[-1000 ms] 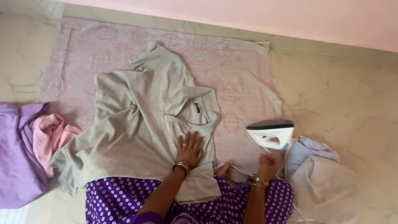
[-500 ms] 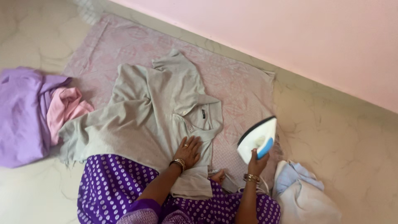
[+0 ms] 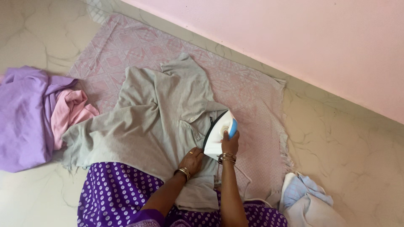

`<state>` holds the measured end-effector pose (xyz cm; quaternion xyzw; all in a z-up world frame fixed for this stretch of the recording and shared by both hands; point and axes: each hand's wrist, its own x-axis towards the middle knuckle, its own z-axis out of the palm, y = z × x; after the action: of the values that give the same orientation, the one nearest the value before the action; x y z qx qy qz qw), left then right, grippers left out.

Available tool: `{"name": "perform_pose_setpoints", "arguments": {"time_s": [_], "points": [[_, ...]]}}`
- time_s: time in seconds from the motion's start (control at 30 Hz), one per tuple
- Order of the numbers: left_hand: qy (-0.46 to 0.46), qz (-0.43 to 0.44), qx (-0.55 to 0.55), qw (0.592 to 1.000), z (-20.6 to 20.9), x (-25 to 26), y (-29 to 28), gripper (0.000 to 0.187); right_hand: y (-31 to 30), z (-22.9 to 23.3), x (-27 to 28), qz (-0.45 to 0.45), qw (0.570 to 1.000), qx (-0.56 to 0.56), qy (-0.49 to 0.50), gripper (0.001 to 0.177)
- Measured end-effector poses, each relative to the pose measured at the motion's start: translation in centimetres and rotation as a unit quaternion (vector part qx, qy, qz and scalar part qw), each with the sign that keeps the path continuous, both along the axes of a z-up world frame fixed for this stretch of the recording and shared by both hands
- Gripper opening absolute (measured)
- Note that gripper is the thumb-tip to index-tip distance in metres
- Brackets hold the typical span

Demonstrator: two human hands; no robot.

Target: The person irons a light-colored shirt laid out on a patterned cloth on the floor. They use a handheld electric iron to smooth the fabric, adjusting the shirt's position and ironing different sections including the body and collar.

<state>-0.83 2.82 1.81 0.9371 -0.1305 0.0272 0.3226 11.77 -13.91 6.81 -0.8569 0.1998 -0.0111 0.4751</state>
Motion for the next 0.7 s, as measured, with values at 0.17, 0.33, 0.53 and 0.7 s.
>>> {"name": "perform_pose_setpoints", "arguments": {"time_s": [0.17,0.33,0.53,0.7], "points": [[-0.028,0.008,0.026,0.999,-0.3,0.6,-0.3,0.028,0.5,1.0,0.7,0.054,0.978,-0.199,0.014,0.064],[0.038,0.004,0.072,0.997,0.5,0.6,-0.7,0.046,-0.8,1.6,1.8,0.117,0.966,-0.227,0.048,0.064],[0.073,-0.005,0.060,0.996,1.4,1.0,-0.8,0.052,-2.7,2.7,4.3,0.213,0.948,-0.235,0.037,0.066],[0.088,-0.020,0.076,0.993,1.6,1.0,-0.7,0.054,-3.8,4.0,5.6,0.285,0.934,-0.214,0.028,0.065]]}}
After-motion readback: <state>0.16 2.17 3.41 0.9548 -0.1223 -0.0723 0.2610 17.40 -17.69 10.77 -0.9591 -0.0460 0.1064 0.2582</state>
